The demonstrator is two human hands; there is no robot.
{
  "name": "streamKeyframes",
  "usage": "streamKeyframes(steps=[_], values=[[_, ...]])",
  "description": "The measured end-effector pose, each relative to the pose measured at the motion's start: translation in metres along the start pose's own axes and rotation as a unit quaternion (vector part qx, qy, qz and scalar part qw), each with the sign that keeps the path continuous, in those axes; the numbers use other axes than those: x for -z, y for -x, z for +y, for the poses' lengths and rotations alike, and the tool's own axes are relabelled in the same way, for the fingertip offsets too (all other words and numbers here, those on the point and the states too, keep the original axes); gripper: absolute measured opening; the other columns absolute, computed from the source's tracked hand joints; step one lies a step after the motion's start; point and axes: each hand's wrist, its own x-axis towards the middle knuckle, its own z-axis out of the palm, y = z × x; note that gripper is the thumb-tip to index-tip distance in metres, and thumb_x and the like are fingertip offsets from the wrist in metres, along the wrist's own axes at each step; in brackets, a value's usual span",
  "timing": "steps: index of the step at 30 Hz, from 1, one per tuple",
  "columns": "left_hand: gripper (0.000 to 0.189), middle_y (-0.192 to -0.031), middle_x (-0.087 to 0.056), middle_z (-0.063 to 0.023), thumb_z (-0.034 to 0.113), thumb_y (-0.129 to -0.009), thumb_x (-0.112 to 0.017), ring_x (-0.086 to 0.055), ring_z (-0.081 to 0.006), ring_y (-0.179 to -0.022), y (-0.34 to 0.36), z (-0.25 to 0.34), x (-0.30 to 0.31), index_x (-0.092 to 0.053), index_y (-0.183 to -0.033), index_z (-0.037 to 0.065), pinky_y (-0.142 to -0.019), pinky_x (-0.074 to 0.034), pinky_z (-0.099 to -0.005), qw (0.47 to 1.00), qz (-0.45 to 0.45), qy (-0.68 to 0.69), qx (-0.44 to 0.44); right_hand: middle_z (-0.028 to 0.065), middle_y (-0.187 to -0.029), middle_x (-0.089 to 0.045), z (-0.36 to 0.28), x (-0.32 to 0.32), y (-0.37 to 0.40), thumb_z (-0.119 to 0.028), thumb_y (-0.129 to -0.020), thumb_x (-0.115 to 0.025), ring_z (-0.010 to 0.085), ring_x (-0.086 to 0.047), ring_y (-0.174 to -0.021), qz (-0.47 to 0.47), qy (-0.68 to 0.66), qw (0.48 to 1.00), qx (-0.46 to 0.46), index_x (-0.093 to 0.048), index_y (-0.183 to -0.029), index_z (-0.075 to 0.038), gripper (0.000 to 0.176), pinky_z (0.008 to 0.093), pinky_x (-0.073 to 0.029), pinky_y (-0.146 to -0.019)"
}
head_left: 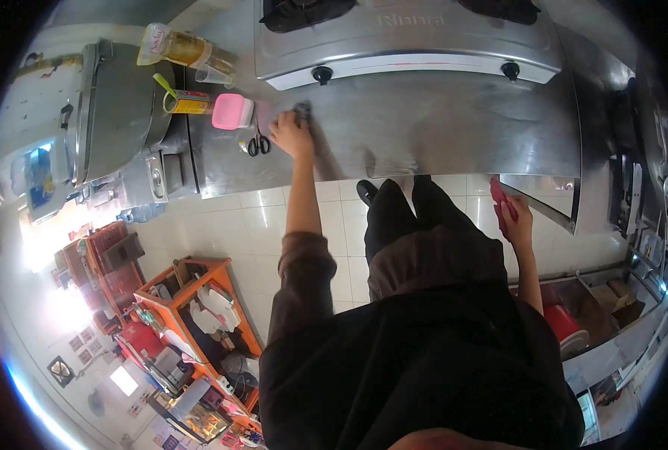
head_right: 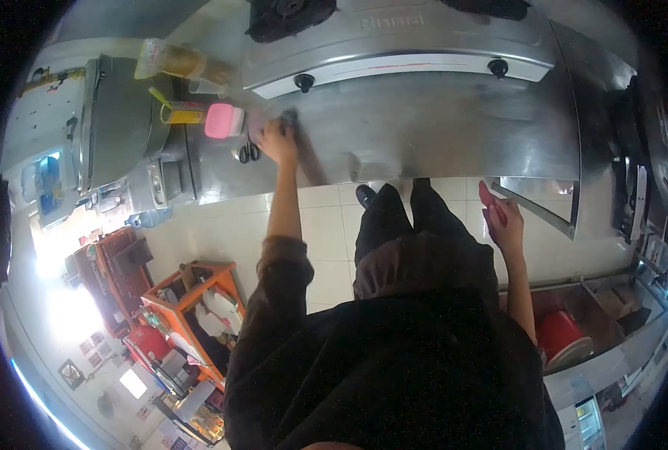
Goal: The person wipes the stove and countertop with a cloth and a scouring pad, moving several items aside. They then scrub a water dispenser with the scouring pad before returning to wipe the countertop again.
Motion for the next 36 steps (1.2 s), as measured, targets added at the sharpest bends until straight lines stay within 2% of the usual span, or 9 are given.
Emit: streamKeyframes(steps=[4, 10, 12, 16, 20, 24, 30, 34, 36], values=[[0.020, -0.095, -0.058, -0.0038, 0.019, -0.071, -0.070, -0.050, -0.0259, -0.101, 0.012, 0.011, 0.025, -0.065, -0.089, 0.012, -0.090, -0.037, -0.0440, 0.968, -0.091, 0.064, -0.227, 0.0143, -0.095, -0.060, -0.005, 0.003, -0.006, -0.013, -0.088, -0.060, 0.0280, -0.061, -0.087, 0.011, 0.024, 1.000, 0.005, -0.064, -0.111, -0.003, 0.025, 0.0332, -0.048, -0.078], [0.015, -0.088, -0.059, -0.0022, 0.018, -0.068, -0.072, -0.052, -0.0255, -0.096, -0.019, -0.020, 0.022, -0.065, -0.080, 0.013, -0.085, -0.040, -0.0426, 0.993, -0.067, 0.079, -0.063, 0.0129, -0.090, -0.059, -0.015, 0.001, 0.011, -0.010, -0.088, -0.059, 0.0247, -0.061, -0.082, 0.007, -0.007, 1.000, 0.025, -0.064, -0.109, -0.002, 0.023, 0.0322, -0.047, -0.074], [0.011, -0.085, -0.059, -0.0047, 0.016, -0.070, -0.070, -0.052, -0.0267, -0.092, -0.009, -0.018, 0.022, -0.064, -0.079, 0.011, -0.079, -0.040, -0.0430, 0.932, -0.101, 0.155, -0.312, 0.0127, -0.090, -0.059, -0.019, 0.004, 0.004, -0.010, -0.089, -0.059, 0.0246, -0.060, -0.082, 0.028, -0.014, 0.999, 0.024, -0.064, -0.109, -0.002, 0.023, 0.0320, -0.047, -0.074], [0.010, -0.093, -0.062, -0.0072, 0.013, -0.071, -0.068, -0.055, -0.0280, -0.093, -0.043, -0.042, 0.025, -0.064, -0.079, 0.010, -0.080, -0.042, -0.0433, 0.989, -0.104, 0.088, -0.056, 0.0120, -0.091, -0.059, -0.024, 0.006, 0.014, -0.010, -0.089, -0.058, 0.0238, -0.060, -0.083, 0.021, -0.030, 0.999, -0.001, -0.064, -0.109, -0.002, 0.023, 0.0315, -0.047, -0.075], [0.020, -0.094, -0.062, -0.0068, 0.008, -0.065, -0.072, -0.055, -0.0250, -0.094, 0.003, 0.001, 0.034, -0.065, -0.083, 0.012, -0.086, -0.041, -0.0432, 0.908, -0.188, 0.194, -0.320, 0.0118, -0.092, -0.059, -0.018, 0.001, 0.022, -0.009, -0.089, -0.059, 0.0233, -0.060, -0.083, 0.051, -0.046, 0.997, -0.029, -0.064, -0.109, -0.001, 0.022, 0.0308, -0.047, -0.076], [0.020, -0.087, -0.059, -0.0070, 0.009, -0.064, -0.072, -0.054, -0.0229, -0.100, -0.027, -0.040, 0.010, -0.065, -0.083, 0.011, -0.089, -0.041, -0.0428, 0.964, -0.095, 0.241, 0.056, 0.0119, -0.092, -0.060, -0.014, -0.003, 0.032, -0.010, -0.088, -0.059, 0.0238, -0.061, -0.083, 0.037, -0.053, 0.997, -0.048, -0.064, -0.111, -0.003, 0.024, 0.0319, -0.048, -0.073], [0.027, -0.094, -0.057, -0.0075, 0.015, -0.064, -0.074, -0.052, -0.0269, -0.103, 0.034, 0.014, 0.014, -0.066, -0.090, 0.013, -0.095, -0.038, -0.0456, 0.922, -0.181, 0.188, -0.287, 0.0122, -0.093, -0.060, -0.004, -0.008, 0.043, -0.007, -0.088, -0.060, 0.0237, -0.061, -0.086, 0.054, -0.023, 0.998, -0.032, -0.064, -0.108, 0.000, 0.022, 0.0311, -0.048, -0.076], [0.021, -0.088, -0.059, -0.0096, 0.011, -0.066, -0.072, -0.055, -0.0294, -0.096, 0.012, -0.088, -0.104, -0.062, -0.083, 0.008, -0.094, -0.039, -0.0432, 0.885, -0.042, 0.435, 0.163, 0.0119, -0.094, -0.060, -0.008, -0.006, 0.045, -0.008, -0.088, -0.060, 0.0229, -0.061, -0.085, 0.023, -0.040, 0.997, -0.058, -0.064, -0.109, -0.001, 0.022, 0.0318, -0.049, -0.076], [0.019, -0.086, -0.060, -0.0100, 0.011, -0.066, -0.072, -0.056, -0.0296, -0.094, 0.003, -0.045, -0.029, -0.061, -0.081, 0.007, -0.092, -0.040, -0.0441, 0.930, -0.085, 0.354, 0.046, 0.0116, -0.094, -0.060, -0.004, -0.003, 0.045, -0.009, -0.089, -0.060, 0.0223, -0.061, -0.084, 0.027, -0.014, 0.999, -0.029, -0.064, -0.109, -0.001, 0.022, 0.0319, -0.049, -0.076]])
